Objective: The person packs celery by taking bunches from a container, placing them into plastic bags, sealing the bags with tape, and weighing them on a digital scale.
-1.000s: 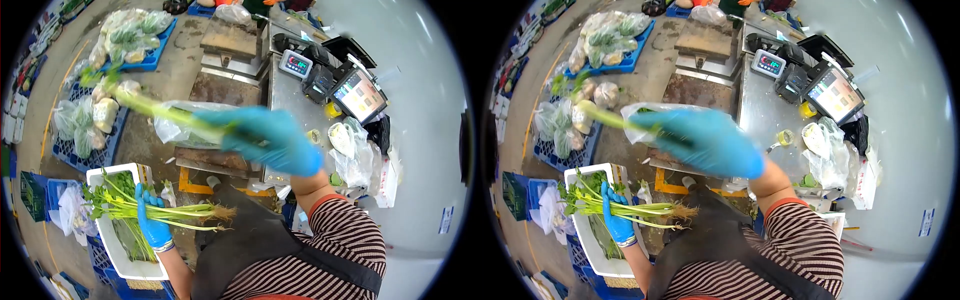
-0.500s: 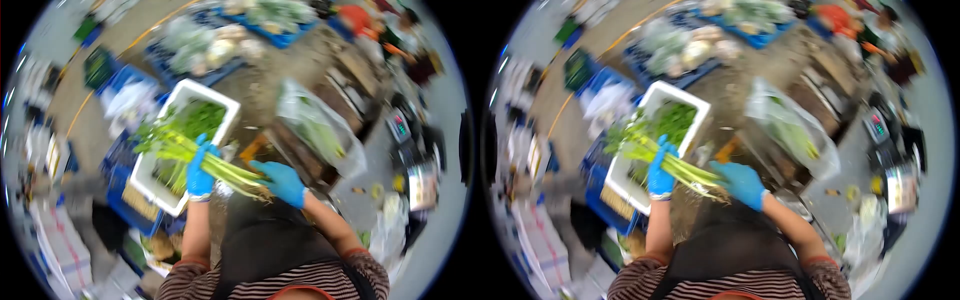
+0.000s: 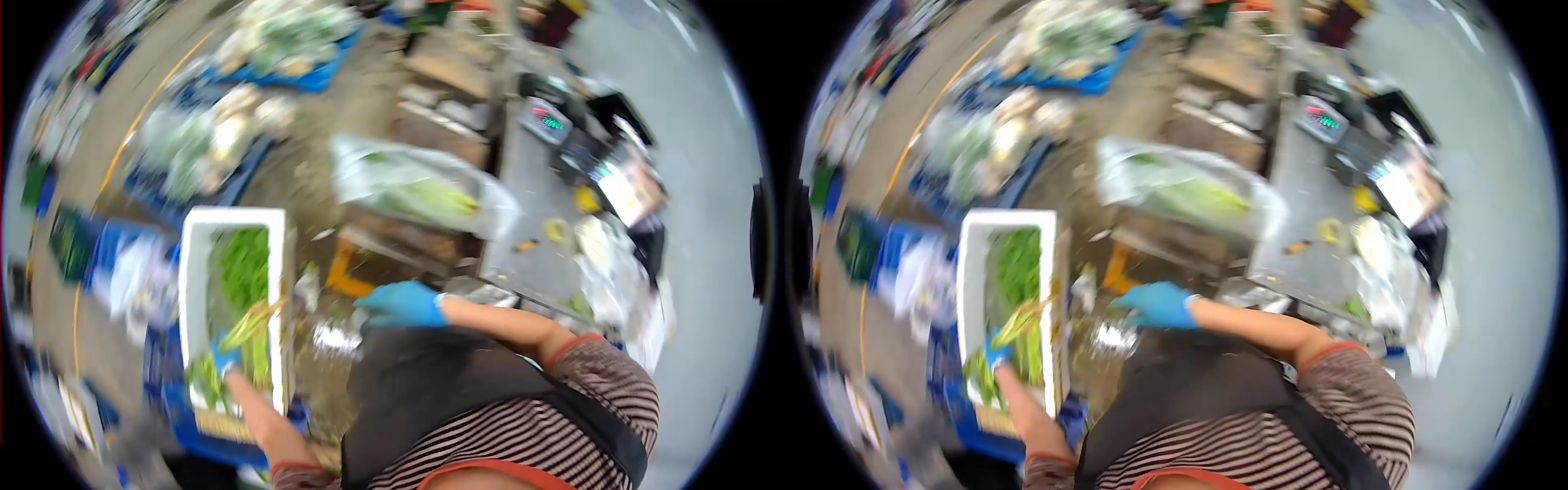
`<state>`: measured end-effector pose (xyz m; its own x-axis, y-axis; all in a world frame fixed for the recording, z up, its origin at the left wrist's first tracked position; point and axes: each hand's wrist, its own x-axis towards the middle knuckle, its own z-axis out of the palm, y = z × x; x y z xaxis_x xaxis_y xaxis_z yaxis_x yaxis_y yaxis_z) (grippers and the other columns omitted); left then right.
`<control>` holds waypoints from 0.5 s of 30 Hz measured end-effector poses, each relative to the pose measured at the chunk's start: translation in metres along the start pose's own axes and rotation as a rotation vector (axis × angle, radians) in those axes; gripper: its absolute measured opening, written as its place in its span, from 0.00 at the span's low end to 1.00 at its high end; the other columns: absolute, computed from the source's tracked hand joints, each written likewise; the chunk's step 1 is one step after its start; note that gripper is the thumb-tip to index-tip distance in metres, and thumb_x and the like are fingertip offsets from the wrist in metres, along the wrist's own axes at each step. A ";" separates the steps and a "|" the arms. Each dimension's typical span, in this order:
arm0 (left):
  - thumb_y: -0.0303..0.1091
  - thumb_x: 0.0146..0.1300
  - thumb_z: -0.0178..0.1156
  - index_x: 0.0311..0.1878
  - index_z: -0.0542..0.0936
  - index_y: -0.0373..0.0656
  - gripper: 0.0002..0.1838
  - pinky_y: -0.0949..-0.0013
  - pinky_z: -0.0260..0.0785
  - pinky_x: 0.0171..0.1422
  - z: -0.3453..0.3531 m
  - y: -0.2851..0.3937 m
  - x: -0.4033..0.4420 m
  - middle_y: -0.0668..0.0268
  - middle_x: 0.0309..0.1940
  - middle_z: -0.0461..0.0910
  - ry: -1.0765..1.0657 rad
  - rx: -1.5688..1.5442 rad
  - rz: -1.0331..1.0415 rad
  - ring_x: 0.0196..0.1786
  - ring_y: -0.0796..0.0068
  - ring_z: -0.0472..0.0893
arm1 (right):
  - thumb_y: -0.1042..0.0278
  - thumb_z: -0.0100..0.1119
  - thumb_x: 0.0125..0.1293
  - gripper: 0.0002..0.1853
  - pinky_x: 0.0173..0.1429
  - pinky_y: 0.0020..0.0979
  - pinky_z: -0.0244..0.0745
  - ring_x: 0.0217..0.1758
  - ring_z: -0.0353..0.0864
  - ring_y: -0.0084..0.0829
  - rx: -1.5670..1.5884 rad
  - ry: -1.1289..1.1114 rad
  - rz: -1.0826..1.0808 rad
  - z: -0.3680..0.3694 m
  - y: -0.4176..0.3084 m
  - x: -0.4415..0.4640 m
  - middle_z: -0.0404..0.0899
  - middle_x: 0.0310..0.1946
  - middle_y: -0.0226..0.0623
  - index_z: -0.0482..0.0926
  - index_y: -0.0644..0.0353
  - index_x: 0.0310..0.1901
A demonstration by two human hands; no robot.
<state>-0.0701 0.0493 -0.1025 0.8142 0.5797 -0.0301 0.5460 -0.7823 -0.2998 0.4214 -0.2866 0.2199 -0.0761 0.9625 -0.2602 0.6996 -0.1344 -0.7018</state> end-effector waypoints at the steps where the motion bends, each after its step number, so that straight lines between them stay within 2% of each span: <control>1: 0.42 0.69 0.54 0.58 0.75 0.46 0.18 0.62 0.61 0.71 0.006 -0.003 0.008 0.64 0.55 0.76 -0.134 -0.187 -0.061 0.59 0.68 0.74 | 0.49 0.58 0.67 0.27 0.55 0.41 0.76 0.52 0.80 0.46 -0.006 -0.004 -0.006 -0.001 0.002 -0.004 0.81 0.51 0.42 0.75 0.54 0.62; 3: 0.50 0.66 0.56 0.66 0.66 0.48 0.29 0.59 0.55 0.75 0.010 0.006 0.024 0.63 0.67 0.63 -0.607 -0.522 -0.446 0.67 0.64 0.66 | 0.52 0.58 0.67 0.26 0.55 0.41 0.75 0.52 0.80 0.46 -0.012 0.055 -0.092 -0.003 0.014 -0.015 0.80 0.52 0.42 0.73 0.53 0.64; 4: 0.54 0.64 0.57 0.71 0.61 0.49 0.36 0.58 0.52 0.77 0.009 0.016 0.036 0.62 0.72 0.57 -0.752 -0.588 -0.616 0.71 0.63 0.62 | 0.53 0.59 0.67 0.27 0.56 0.40 0.75 0.52 0.80 0.46 -0.001 0.055 -0.058 -0.009 0.016 -0.021 0.79 0.52 0.44 0.72 0.54 0.65; 5: 0.58 0.63 0.58 0.75 0.57 0.50 0.42 0.57 0.49 0.79 0.009 0.029 0.045 0.61 0.78 0.50 -0.864 -0.611 -0.682 0.75 0.61 0.58 | 0.53 0.59 0.67 0.28 0.56 0.41 0.75 0.52 0.80 0.46 0.012 0.063 -0.007 -0.015 0.022 -0.029 0.79 0.52 0.45 0.71 0.54 0.66; 7: 0.55 0.64 0.57 0.72 0.61 0.47 0.37 0.58 0.54 0.74 -0.013 0.067 0.056 0.59 0.73 0.57 -0.650 -0.573 -0.876 0.70 0.58 0.63 | 0.51 0.58 0.66 0.29 0.56 0.43 0.74 0.54 0.79 0.49 0.118 0.036 0.122 -0.045 0.030 -0.055 0.78 0.55 0.47 0.71 0.54 0.66; 9: 0.51 0.66 0.55 0.68 0.66 0.45 0.32 0.58 0.60 0.69 -0.024 0.111 0.073 0.57 0.67 0.64 -0.480 -0.601 -0.947 0.64 0.55 0.68 | 0.51 0.58 0.66 0.28 0.57 0.43 0.74 0.55 0.79 0.49 0.229 0.100 0.257 -0.076 0.051 -0.098 0.78 0.56 0.47 0.71 0.55 0.65; 10: 0.49 0.67 0.54 0.67 0.68 0.43 0.30 0.58 0.63 0.66 -0.028 0.133 0.082 0.55 0.65 0.67 -0.421 -0.631 -0.952 0.61 0.54 0.71 | 0.51 0.58 0.66 0.28 0.58 0.42 0.74 0.55 0.78 0.49 0.291 0.130 0.321 -0.086 0.064 -0.122 0.77 0.57 0.47 0.72 0.55 0.65; 12: 0.46 0.69 0.53 0.63 0.72 0.40 0.25 0.59 0.68 0.61 -0.038 0.182 0.104 0.53 0.59 0.74 -0.330 -0.682 -0.922 0.56 0.51 0.76 | 0.50 0.57 0.67 0.27 0.59 0.41 0.73 0.54 0.80 0.47 0.207 0.378 0.296 -0.079 0.134 -0.171 0.80 0.55 0.46 0.73 0.54 0.64; 13: 0.44 0.70 0.52 0.62 0.74 0.39 0.24 0.59 0.71 0.58 -0.043 0.210 0.115 0.52 0.57 0.77 -0.304 -0.676 -0.879 0.53 0.49 0.78 | 0.50 0.56 0.68 0.27 0.57 0.40 0.75 0.51 0.82 0.45 0.218 0.448 0.361 -0.080 0.168 -0.203 0.81 0.52 0.45 0.73 0.54 0.65; 14: 0.42 0.71 0.51 0.60 0.76 0.37 0.22 0.59 0.74 0.56 -0.050 0.237 0.124 0.51 0.54 0.81 -0.294 -0.603 -0.834 0.51 0.48 0.81 | 0.50 0.56 0.68 0.27 0.54 0.39 0.77 0.47 0.84 0.42 0.232 0.514 0.422 -0.085 0.195 -0.237 0.83 0.50 0.45 0.73 0.55 0.65; 15: 0.42 0.71 0.51 0.57 0.78 0.37 0.21 0.59 0.76 0.50 -0.058 0.267 0.137 0.52 0.49 0.83 -0.317 -0.399 -0.817 0.45 0.47 0.82 | 0.50 0.56 0.69 0.27 0.51 0.37 0.78 0.43 0.85 0.38 0.344 0.526 0.554 -0.107 0.201 -0.275 0.84 0.47 0.45 0.73 0.54 0.65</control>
<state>0.1985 -0.0932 -0.1311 0.0934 0.9689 -0.2292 0.9954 -0.0954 0.0022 0.6591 -0.5529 0.2212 0.6163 0.7089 -0.3431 0.2762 -0.6025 -0.7488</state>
